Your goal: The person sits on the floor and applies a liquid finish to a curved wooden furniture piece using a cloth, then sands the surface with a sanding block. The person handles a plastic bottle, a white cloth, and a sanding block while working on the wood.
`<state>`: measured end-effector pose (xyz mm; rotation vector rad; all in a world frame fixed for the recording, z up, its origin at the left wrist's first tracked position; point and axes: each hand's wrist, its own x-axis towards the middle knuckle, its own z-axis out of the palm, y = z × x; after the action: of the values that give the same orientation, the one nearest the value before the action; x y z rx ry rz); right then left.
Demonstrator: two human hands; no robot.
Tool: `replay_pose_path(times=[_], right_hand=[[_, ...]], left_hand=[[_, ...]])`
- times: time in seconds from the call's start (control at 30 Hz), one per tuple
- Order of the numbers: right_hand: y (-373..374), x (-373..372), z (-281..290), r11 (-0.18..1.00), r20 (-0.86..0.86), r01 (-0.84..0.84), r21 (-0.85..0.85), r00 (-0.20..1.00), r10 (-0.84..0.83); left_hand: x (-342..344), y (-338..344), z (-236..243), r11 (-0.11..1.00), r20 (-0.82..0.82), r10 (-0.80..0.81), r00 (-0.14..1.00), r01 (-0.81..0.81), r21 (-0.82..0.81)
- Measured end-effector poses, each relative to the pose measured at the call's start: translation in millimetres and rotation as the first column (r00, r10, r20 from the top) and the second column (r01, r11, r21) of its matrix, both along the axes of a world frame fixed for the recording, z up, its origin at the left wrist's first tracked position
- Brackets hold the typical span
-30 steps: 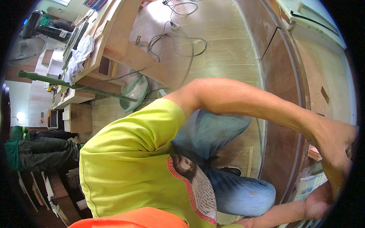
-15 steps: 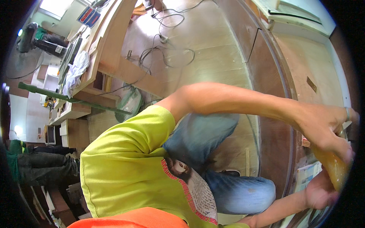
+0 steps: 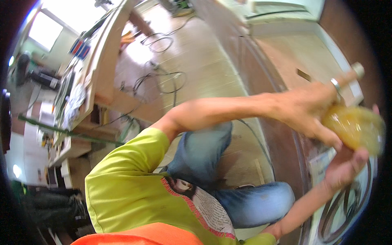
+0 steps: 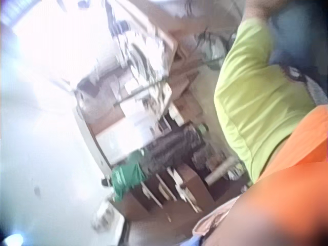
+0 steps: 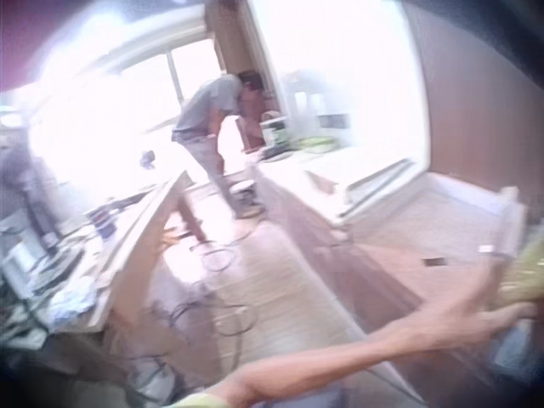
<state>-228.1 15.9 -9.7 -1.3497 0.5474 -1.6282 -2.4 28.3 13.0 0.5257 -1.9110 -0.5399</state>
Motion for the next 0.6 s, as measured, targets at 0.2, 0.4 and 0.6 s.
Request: replay_pose_path(times=[0.2, 0.4, 0.6], right_hand=[[10, 50, 13, 0.993, 0.011, -0.017, -0.117, 1.000, 0.019], [23, 44, 29, 0.993, 0.002, -0.042, -0.106, 0.999, 0.042], [21, 42, 31, 0.993, 0.020, -0.114, -0.018, 0.993, 0.115]], left_hand=[[17, 9, 8, 0.944, -0.140, -0.072, 0.988, 0.113, 0.309], [1, 5, 14, 0.969, -0.060, -0.039, 0.997, 0.053, 0.241], [1, 11, 14, 0.945, -0.060, 0.015, 0.998, 0.006, 0.327]])
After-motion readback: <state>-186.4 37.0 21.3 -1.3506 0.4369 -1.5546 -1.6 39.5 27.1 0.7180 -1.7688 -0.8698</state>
